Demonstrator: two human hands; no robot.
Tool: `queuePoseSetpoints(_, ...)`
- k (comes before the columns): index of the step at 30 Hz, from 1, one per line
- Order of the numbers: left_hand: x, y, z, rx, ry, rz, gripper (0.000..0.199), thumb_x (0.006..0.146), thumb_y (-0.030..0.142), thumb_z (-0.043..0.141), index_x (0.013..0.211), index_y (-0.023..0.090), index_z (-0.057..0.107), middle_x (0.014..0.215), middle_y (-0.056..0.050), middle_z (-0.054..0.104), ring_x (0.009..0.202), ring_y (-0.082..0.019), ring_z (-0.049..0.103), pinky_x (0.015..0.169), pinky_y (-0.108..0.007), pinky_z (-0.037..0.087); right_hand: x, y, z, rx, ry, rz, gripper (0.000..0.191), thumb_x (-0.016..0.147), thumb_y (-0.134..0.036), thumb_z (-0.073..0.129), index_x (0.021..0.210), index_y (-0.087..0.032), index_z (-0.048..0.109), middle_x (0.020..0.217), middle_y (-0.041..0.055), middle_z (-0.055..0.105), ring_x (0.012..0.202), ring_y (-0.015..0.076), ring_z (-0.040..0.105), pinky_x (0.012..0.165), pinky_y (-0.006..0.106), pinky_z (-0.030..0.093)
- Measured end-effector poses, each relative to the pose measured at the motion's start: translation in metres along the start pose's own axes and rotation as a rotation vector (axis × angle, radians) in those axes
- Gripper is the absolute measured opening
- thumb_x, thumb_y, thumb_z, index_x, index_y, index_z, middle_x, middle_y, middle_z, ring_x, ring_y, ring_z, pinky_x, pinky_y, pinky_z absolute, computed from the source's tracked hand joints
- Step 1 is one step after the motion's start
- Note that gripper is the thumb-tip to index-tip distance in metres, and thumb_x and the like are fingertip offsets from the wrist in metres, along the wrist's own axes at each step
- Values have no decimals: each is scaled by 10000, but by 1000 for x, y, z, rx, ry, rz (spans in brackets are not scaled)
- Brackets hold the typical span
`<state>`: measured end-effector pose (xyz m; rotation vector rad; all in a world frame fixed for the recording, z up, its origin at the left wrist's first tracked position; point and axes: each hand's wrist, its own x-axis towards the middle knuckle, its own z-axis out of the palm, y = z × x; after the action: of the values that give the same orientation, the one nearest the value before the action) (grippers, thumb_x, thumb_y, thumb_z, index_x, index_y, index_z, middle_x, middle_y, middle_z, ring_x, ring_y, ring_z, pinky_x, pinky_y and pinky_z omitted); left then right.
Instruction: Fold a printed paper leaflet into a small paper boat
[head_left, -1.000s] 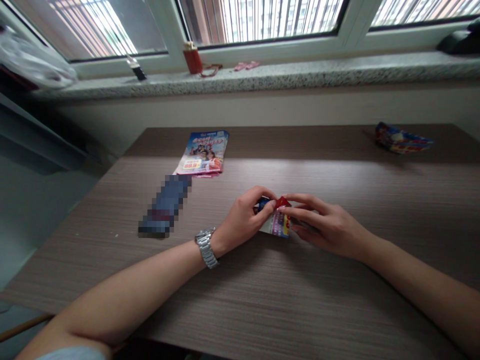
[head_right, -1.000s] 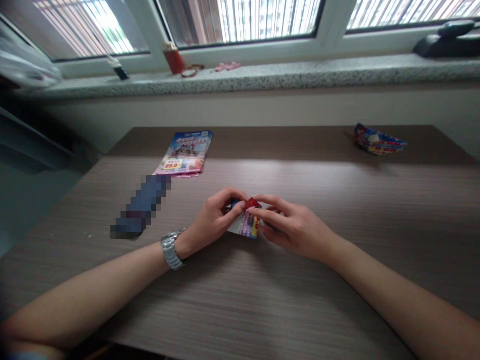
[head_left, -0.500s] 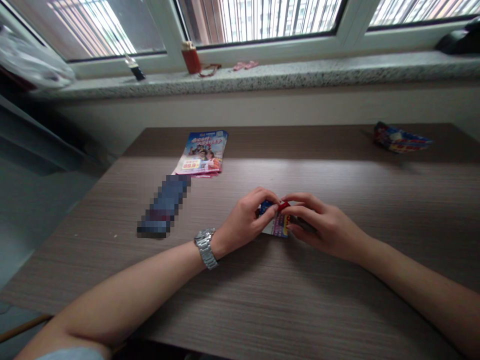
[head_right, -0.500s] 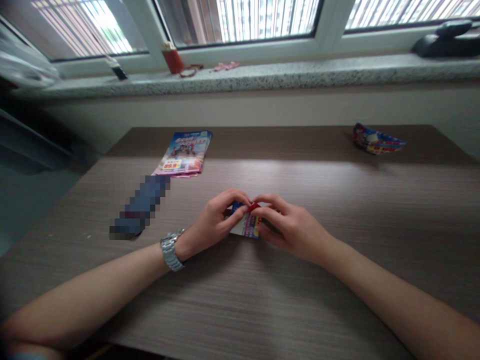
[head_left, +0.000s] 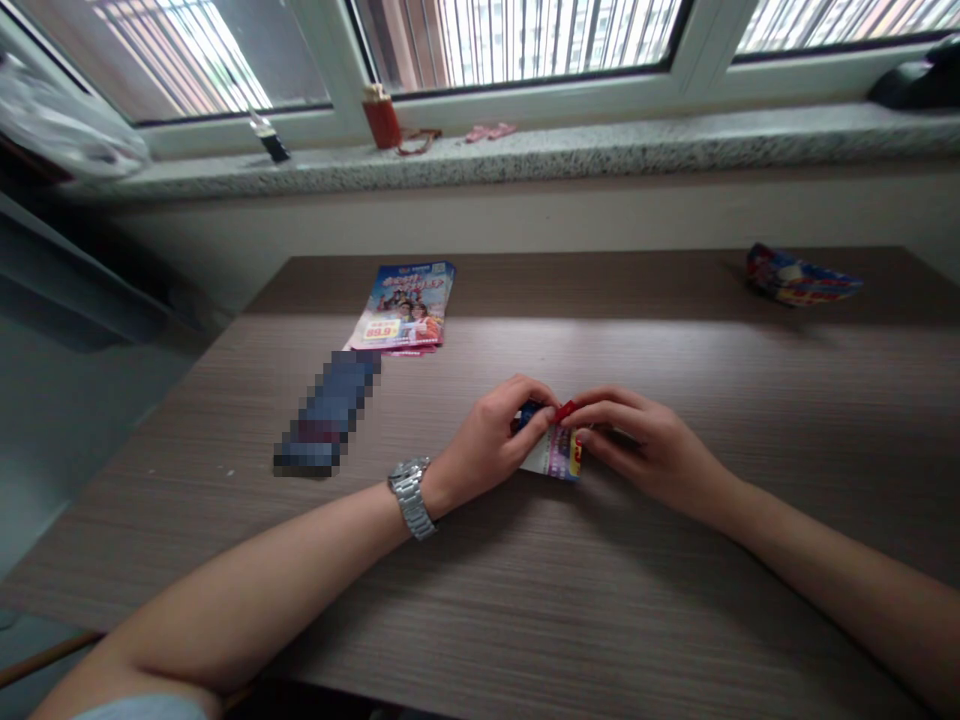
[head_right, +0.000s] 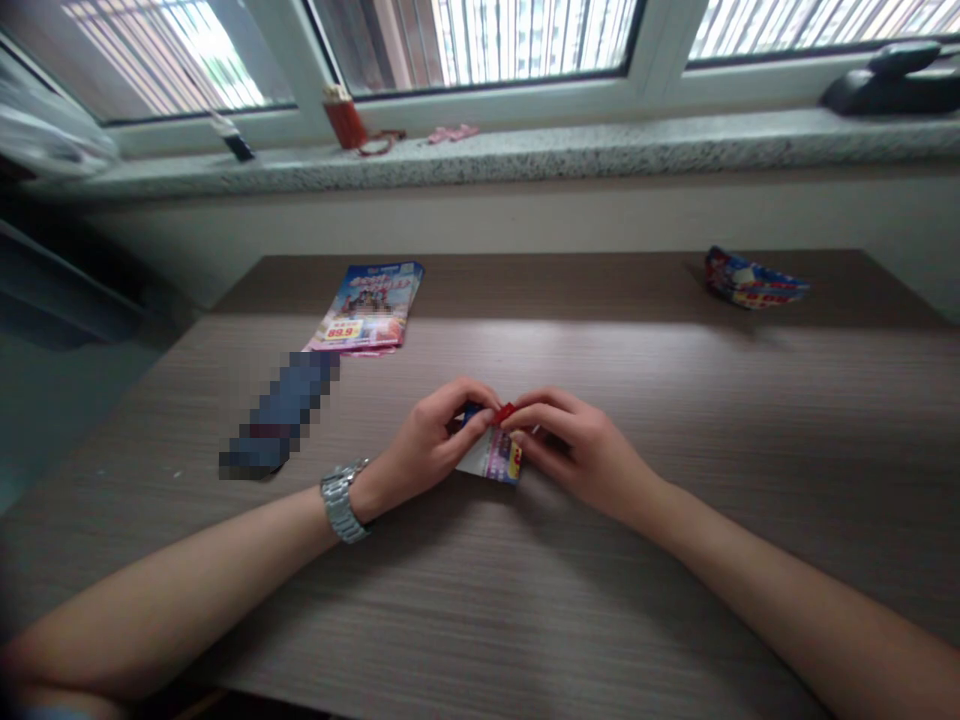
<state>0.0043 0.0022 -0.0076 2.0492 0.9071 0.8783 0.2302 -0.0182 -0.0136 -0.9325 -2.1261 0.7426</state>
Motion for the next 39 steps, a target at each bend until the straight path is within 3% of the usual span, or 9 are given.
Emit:
queuePoseSetpoints(2, 0, 1, 0, 6, -8, 9, 125, 1004, 235, 499, 1032, 167, 600, 1004, -67, 645, 967, -171, 612, 888, -304, 499, 1, -1, 3, 138, 45, 129, 99, 958, -302, 598, 1028, -243, 634, 1043, 73, 678, 932, 205, 686, 803, 367, 598)
queuePoseSetpoints(6, 0, 3, 1, 16, -2, 46, 102, 1002, 219, 496, 1015, 168, 583, 1001, -67, 632, 957, -167, 599, 884, -306, 494, 1, -3, 8, 411, 132, 397, 277, 875, -412, 708, 1011, -244, 536, 901, 28, 692, 804, 194, 707, 677, 336, 619)
queuePoseSetpoints(10, -1, 5, 3, 9, 15, 93, 67, 996, 198, 504, 999, 172, 565, 1019, -71, 624, 981, -166, 592, 893, -304, 489, 2, -6, 10, 485, 105, 509, 317, 838, -439, 731, 975, -227, 540, 809, 0, 671, 666, 161, 683, 550, 288, 595)
queuePoseSetpoints(22, -5, 7, 3, 162, -17, 159, 125, 937, 180, 585, 1062, 184, 587, 1065, -74, 609, 987, -177, 601, 884, -317, 510, 4, -6, 7, 468, 91, 456, 212, 843, -373, 725, 939, -216, 621, 797, 5, 682, 687, 157, 670, 599, 287, 581)
queuePoseSetpoints(32, -5, 8, 3, 128, -14, 125, 63, 980, 177, 530, 1017, 167, 580, 999, -71, 620, 953, -168, 605, 860, -308, 502, 5, -5, 6, 542, 17, 498, 242, 818, -362, 742, 952, -211, 609, 804, 0, 682, 717, 158, 667, 633, 285, 554)
queuePoseSetpoints(39, -5, 7, 5, 116, -24, 117, 66, 987, 192, 523, 1020, 170, 575, 998, -70, 617, 940, -167, 603, 850, -312, 506, 3, -4, 7, 535, -10, 458, 211, 888, -389, 673, 1002, -221, 612, 883, 18, 664, 684, 145, 631, 570, 270, 547)
